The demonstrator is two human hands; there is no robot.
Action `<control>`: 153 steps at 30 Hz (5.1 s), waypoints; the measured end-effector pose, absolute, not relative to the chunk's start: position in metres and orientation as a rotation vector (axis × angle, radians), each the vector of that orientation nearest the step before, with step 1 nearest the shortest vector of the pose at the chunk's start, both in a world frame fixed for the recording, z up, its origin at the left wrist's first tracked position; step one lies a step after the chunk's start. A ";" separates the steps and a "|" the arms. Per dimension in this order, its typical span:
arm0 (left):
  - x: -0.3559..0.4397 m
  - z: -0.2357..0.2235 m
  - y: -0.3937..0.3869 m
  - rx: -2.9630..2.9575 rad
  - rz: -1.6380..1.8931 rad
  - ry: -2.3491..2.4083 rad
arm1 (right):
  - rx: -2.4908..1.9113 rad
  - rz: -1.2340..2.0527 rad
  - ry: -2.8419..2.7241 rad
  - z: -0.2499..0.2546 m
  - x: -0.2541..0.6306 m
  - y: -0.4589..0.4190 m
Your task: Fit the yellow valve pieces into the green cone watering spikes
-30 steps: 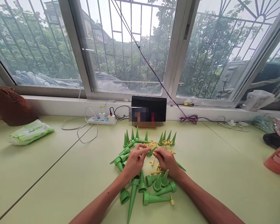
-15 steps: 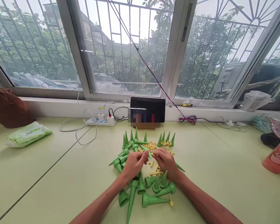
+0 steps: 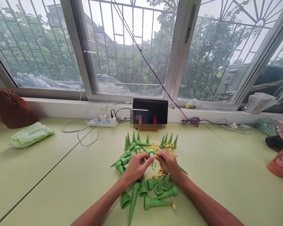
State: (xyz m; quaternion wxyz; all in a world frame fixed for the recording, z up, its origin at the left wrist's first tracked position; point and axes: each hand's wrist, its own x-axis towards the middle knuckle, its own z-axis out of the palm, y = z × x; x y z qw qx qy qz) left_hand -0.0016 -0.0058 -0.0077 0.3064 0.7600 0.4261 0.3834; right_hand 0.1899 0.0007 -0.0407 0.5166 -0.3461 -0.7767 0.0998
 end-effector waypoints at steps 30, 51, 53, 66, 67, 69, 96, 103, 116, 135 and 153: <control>0.003 -0.012 -0.006 1.938 1.194 1.217 | -0.902 0.177 -1.794 -0.036 0.189 -0.004; 0.002 -0.005 -0.004 1.649 1.110 1.057 | -0.803 0.087 -1.934 -0.045 0.191 0.004; 0.003 -0.004 -0.005 1.664 1.109 1.075 | -0.805 0.085 -1.931 -0.046 0.191 0.005; -0.001 -0.013 -0.003 1.895 1.152 1.098 | -0.865 0.171 -1.977 -0.050 0.194 0.008; -0.002 -0.013 -0.004 1.913 1.149 1.086 | -0.868 0.175 -1.977 -0.049 0.194 0.008; -0.002 -0.011 -0.004 1.940 1.134 1.059 | -0.877 0.187 -1.978 -0.048 0.194 0.007; 0.003 -0.009 -0.004 2.057 1.162 1.180 | -0.852 0.186 -1.913 -0.039 0.189 0.001; 0.003 -0.004 -0.006 2.068 1.112 1.210 | -0.827 0.154 -1.890 -0.040 0.189 0.002; 0.002 -0.010 -0.006 2.069 1.161 1.058 | -0.872 0.290 -1.924 -0.037 0.190 -0.002; 0.003 -0.011 -0.005 1.995 1.242 1.192 | -0.902 0.248 -1.811 -0.035 0.190 -0.001; 0.002 -0.008 -0.002 1.681 0.996 1.109 | -0.751 0.159 -1.853 -0.032 0.187 -0.003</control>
